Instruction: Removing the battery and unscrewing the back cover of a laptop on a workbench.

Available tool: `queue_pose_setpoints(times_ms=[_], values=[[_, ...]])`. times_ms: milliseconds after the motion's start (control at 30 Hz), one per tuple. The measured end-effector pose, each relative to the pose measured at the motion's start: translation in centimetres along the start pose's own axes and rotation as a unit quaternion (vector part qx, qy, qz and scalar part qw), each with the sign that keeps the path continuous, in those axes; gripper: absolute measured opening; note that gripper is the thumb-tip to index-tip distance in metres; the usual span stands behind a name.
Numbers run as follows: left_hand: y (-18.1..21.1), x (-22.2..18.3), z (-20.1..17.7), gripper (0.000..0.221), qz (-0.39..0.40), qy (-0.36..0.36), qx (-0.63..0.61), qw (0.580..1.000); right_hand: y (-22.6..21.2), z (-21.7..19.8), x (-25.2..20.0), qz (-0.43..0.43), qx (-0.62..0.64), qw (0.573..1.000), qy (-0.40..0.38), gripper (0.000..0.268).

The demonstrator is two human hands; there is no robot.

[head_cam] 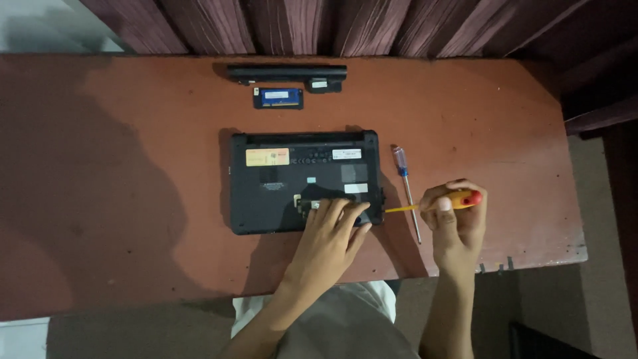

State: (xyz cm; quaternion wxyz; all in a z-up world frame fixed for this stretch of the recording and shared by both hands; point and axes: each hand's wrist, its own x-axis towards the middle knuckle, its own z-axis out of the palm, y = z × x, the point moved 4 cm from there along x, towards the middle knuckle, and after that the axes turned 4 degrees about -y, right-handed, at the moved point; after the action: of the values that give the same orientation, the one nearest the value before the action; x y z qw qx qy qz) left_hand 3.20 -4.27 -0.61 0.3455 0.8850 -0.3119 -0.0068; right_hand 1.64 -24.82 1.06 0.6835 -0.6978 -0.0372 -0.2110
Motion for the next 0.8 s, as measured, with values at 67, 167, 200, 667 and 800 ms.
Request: queue_pose_setpoints(times_ms=[67, 167, 200, 667, 800], values=[[-0.4, -0.1, 1.1, 0.033, 0.002, 0.002, 0.002, 1.000, 0.7, -0.6, -0.1, 0.009, 0.019, 1.000, 0.011, 0.019], [0.1, 0.1, 0.9, 0.034, 0.011, 0.014, -0.015, 1.000, 1.9, -1.3, -0.5, 0.025, 0.081, 0.996, 0.036, 0.019], [0.4, 0.4, 0.5, 0.032, 0.018, 0.024, -0.033, 0.999, 2.3, -1.6, -0.5, 0.030, 0.124, 0.991, 0.049, 0.020], [-2.1, -0.5, -3.5, 0.010, -0.072, 0.202, -0.148, 0.965, 4.6, -0.9, -1.8, 0.038, 0.227, 0.969, 0.087, 0.017], [-6.5, -2.6, -11.8, 0.015, -0.282, 0.122, -0.063, 0.950, 3.0, 0.6, -2.2, 0.059, 0.194, 0.979, 0.012, 0.014]])
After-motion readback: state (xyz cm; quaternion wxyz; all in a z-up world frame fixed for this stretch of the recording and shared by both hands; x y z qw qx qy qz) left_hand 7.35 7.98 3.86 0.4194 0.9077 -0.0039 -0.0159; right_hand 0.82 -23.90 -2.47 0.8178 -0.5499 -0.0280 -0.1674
